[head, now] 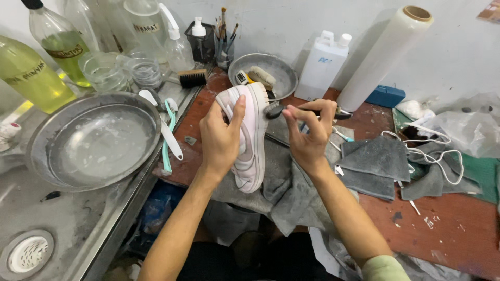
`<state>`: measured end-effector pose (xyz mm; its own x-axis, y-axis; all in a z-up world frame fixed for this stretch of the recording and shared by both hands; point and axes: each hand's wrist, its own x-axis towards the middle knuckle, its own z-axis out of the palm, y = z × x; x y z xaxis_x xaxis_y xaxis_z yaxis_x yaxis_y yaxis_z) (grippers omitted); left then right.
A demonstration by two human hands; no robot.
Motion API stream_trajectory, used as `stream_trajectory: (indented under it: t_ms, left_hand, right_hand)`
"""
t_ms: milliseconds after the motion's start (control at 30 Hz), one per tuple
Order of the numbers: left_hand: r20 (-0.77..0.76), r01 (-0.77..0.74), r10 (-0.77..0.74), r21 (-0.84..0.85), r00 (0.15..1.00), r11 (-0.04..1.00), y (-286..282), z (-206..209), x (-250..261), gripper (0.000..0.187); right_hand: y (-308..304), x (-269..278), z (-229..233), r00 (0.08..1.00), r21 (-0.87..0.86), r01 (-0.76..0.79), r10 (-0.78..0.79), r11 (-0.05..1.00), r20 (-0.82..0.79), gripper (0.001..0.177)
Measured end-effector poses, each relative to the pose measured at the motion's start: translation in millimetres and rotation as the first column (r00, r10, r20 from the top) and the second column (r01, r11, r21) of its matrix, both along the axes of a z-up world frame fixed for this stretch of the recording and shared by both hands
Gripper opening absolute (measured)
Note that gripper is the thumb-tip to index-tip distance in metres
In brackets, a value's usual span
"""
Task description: The person cleans a pink and white sneaker using a brush and a cloth. They scrub the shoe's surface and wipe it down repeatedly, rotating the shoe to access different areas.
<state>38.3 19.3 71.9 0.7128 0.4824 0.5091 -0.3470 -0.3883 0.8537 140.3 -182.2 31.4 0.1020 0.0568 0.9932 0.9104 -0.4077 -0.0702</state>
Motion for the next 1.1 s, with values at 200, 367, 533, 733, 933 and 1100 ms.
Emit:
stream_trajectory:
  t_ms: [200, 367, 533, 733, 933, 1100]
  left_hand:
    - [0.016, -0.105, 0.105, 0.000, 0.994, 0.994, 18, -34, 10, 0.051]
    - [-0.013, -0.170, 0.170, 0.004, 0.985, 0.985, 32, -32, -6, 0.051]
    - [-0.032, -0.125, 0.122, -0.082, 0.992, 0.989, 59, -47, -11, 0.046]
    - [-0.244, -0.168, 0.108, -0.241, 0.964, 0.956, 105, -126, 55, 0.042]
    - [-0.213, -0.239, 0.202, -0.168, 0.956, 0.956, 96, -136, 58, 0.075]
    - [-0.186, -0.245, 0.208, -0.206, 0.960, 0.947, 102, -156, 73, 0.075]
  right_hand:
    - [-6, 48, -11, 0.963, -0.064, 0.054, -0.069, 0.996, -0.261, 0.011]
    - [48, 55, 23, 0.802, -0.116, -0.205, 0.099, 0.972, -0.589, 0.017]
    - [144, 0, 91, 0.848, -0.130, -0.346, 0.250, 0.929, -0.468, 0.019]
    - [295, -67, 15, 0.742, -0.355, -0.638, 0.421, 0.684, -0.522, 0.030]
    - [376, -69, -90, 0.980, -0.793, -0.196, 0.107, 0.577, -0.165, 0.017]
    - [351, -82, -27, 0.977, -0.728, -0.169, 0.208, 0.665, -0.037, 0.011]
